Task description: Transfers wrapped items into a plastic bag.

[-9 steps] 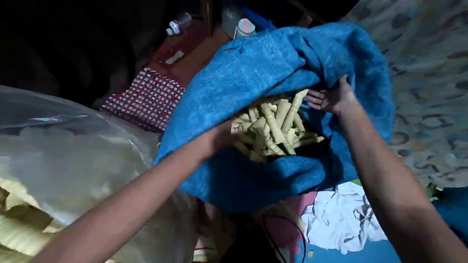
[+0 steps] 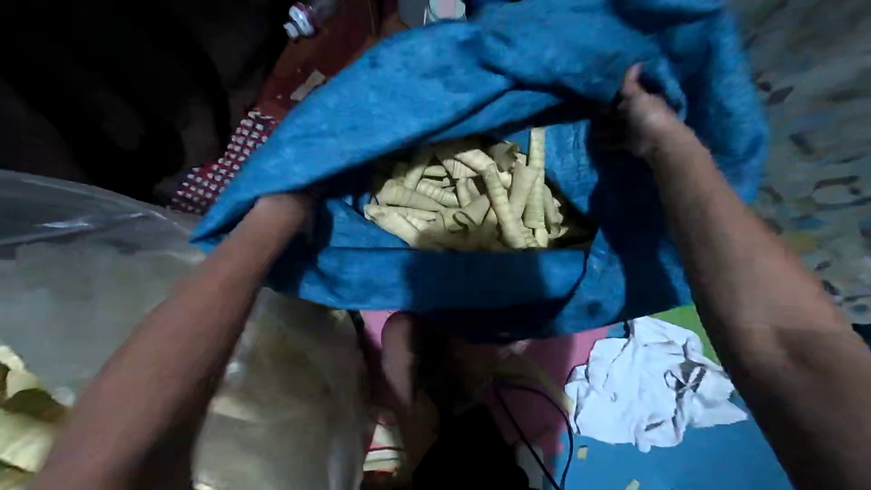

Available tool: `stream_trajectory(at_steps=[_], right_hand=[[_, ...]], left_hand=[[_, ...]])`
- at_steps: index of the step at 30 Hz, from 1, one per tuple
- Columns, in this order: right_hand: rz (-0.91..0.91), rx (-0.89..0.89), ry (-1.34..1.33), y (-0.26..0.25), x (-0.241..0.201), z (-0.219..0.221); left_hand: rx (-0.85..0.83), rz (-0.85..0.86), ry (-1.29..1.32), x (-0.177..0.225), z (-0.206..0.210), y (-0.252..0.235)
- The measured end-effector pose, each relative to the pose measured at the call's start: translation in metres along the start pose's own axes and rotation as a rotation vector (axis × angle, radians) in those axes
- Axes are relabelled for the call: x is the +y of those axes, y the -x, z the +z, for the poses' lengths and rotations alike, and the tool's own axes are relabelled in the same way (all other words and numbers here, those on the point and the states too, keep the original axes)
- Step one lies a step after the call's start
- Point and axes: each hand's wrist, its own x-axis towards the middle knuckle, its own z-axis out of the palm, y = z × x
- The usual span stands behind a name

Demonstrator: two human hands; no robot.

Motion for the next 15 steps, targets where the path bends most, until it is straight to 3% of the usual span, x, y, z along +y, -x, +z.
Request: stream_trajectory(at_steps=[3,5,7,8,9,11,15], right_hand=[[-0.136,-0.190,0.365,0.043,-0.002,0.025],[-0.200,-0.238,0.494,0.064,0.013,0.049],[-0.141,-0.231,0.533,0.065,0.044,0.078],[-0.117,-0.193,0.496,0.060,0.063,0.092],[-0.106,-0.144,0.442,0.055,0.077,0.105],[-0.116,-0.099,0.382,0.061,0.097,0.126],[-0.215,-0.327,0.615,0.076,0.119,0.132]], left_hand=[[-0.228,0.039,-0.109,0.051,-0.015,-0.027],[-0.071,0.276,0.068,0.096,-0.004,-0.008],[0.104,0.555,0.253,0.137,0.035,0.004],[0.132,0.606,0.327,0.154,0.055,0.012],[0.147,0.598,0.390,0.163,0.072,0.021],[-0.013,0.492,0.491,0.166,0.087,0.044],[-0.263,0.274,0.617,0.156,0.125,0.071]])
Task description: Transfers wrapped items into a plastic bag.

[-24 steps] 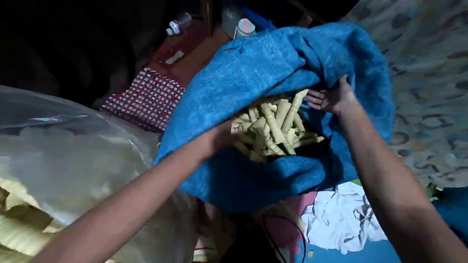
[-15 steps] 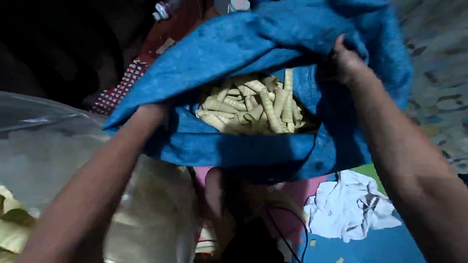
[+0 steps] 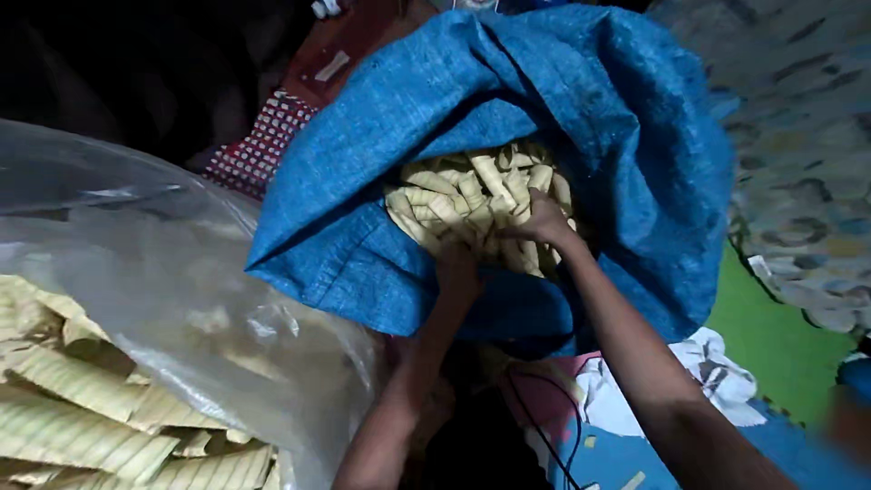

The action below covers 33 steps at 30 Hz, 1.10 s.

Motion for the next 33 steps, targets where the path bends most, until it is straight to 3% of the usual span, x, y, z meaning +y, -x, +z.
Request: stream_trajectory(at_steps=[3,6,9,13,17,21,24,28,31,33], right_hand=[[-0.054,-0.070,-0.006,0.024,0.006,0.010],[-0.128,0.111,-0.003,0.052,0.007,0.025],[-0.134,0.245,-0.122,0.071,0.003,0.020],[-0.253,0.319,-0.422,0.082,0.016,0.002],[-0.206,0.421,-0.481,0.081,0.010,-0.025],[0.088,0.157,-0.267,0.055,-0.003,-0.015],[0.016,-0.087,-0.218,0.041,0.003,0.020],[-0.133,-0.034,-0.411,0.080,-0.006,0.032],[-0.151,-0.124,-0.078,0.082,0.001,0.051],[-0.263,-0.063,0.012,0.072,0.016,0.079]], left_hand=[[0.033,-0.161,0.227,-0.004,0.025,0.000],[0.065,-0.299,0.474,0.004,0.033,-0.011],[0.143,-0.230,0.553,0.003,0.045,-0.020],[0.334,0.023,0.615,0.008,0.044,-0.007],[0.515,0.121,0.831,0.007,0.006,0.049],[0.669,0.021,1.015,-0.015,-0.048,0.152],[0.822,0.250,1.303,-0.061,-0.063,0.223],[1.073,0.086,1.496,-0.114,-0.069,0.322],[1.235,0.002,1.616,-0.141,-0.064,0.368],[1.306,-0.020,1.664,-0.152,-0.063,0.383]])
